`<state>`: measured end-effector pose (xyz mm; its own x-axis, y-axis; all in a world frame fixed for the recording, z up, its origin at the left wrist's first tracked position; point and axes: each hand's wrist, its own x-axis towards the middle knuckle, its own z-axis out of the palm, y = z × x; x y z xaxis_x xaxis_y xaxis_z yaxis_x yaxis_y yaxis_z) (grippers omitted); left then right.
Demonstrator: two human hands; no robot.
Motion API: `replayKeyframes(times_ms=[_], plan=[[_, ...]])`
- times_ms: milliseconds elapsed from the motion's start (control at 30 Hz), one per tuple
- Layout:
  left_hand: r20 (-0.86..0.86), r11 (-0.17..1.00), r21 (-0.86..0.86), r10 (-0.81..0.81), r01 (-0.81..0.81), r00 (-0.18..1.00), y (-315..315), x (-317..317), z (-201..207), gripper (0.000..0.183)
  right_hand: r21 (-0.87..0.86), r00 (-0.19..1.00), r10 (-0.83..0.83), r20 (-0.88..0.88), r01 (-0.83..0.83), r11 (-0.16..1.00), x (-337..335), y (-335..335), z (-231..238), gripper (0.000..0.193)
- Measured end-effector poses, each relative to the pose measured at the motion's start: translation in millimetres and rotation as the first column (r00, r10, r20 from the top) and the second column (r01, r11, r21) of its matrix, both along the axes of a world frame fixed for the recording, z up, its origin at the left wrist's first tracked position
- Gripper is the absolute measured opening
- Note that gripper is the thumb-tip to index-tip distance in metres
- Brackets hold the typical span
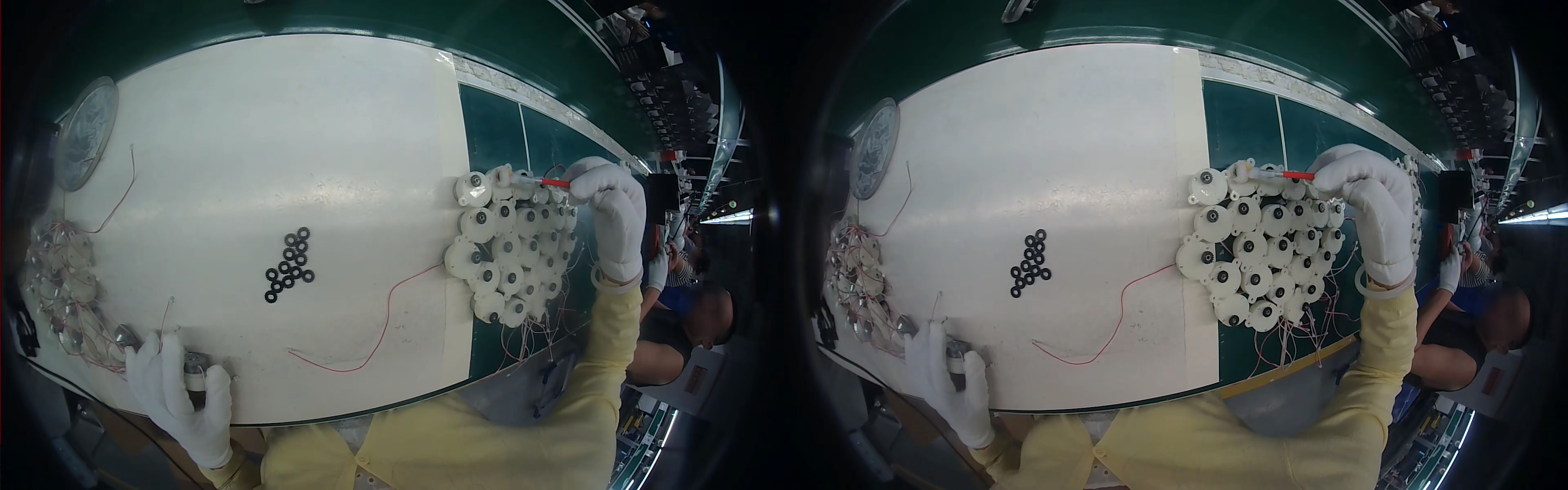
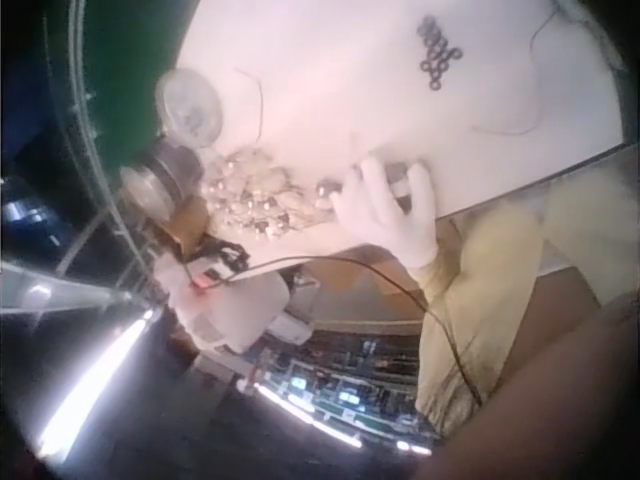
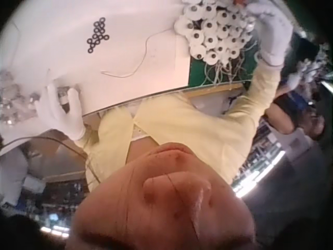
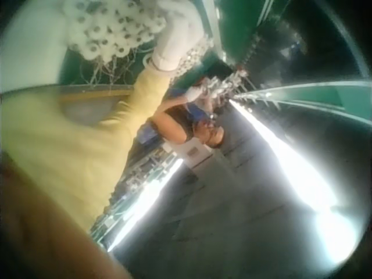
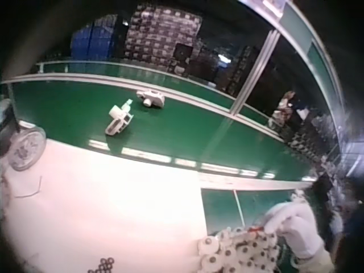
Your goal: The person assembles small white cylindrical electronic components by inserting metal washers into their centers. They pick up the components and washers from the table, fit the parts together, and place the finished units into a growing pile on the right. Later, the person uses a red-handled brush to apply a white paste from a container onto the tops of the assembled components.
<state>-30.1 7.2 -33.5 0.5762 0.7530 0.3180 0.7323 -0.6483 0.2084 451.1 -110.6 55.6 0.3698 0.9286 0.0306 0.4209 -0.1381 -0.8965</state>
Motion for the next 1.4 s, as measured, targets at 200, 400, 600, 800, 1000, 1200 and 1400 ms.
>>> replayKeyframes(times_ms=[200,400,600,800,1000,1200,1400], plan=[[0.002,1.0,0.002,0.001,-0.001,1.0,-1,-1,0,0.056,-0.018,0.998,-0.062,0.022,0.062,0.998,0,-6,3,0.022],[-0.009,1.0,0.002,0.012,-0.012,1.0,-2,-1,1,0.056,0.03,0.999,-0.037,0.003,0.037,0.999,-2,-7,7,0.023],[0.007,1.0,0.02,-0.007,0.006,1.0,0,0,0,0.056,0.042,0.996,0.052,-0.075,-0.049,0.998,-14,5,5,0.024],[-0.004,1.0,0.018,0.002,-0.002,1.0,-2,-1,1,0.055,0.001,0.998,0.031,-0.058,-0.031,1.0,-23,16,-2,0.025],[0.004,1.0,0.014,-0.007,0.007,1.0,-2,-1,1,0.055,-0.013,0.998,0.003,-0.07,-0.004,1.0,-25,15,-4,0.026],[0.005,1.0,0.011,0.004,-0.004,1.0,-2,-1,0,0.056,-0.002,0.992,-0.005,-0.125,0.005,1.0,-19,7,-6,0.026],[0.026,0.999,-0.047,0.001,0.0,1.0,-3,-4,-1,0.054,0.032,0.994,-0.042,-0.1,0.046,0.998,-17,-7,-3,0.026]])
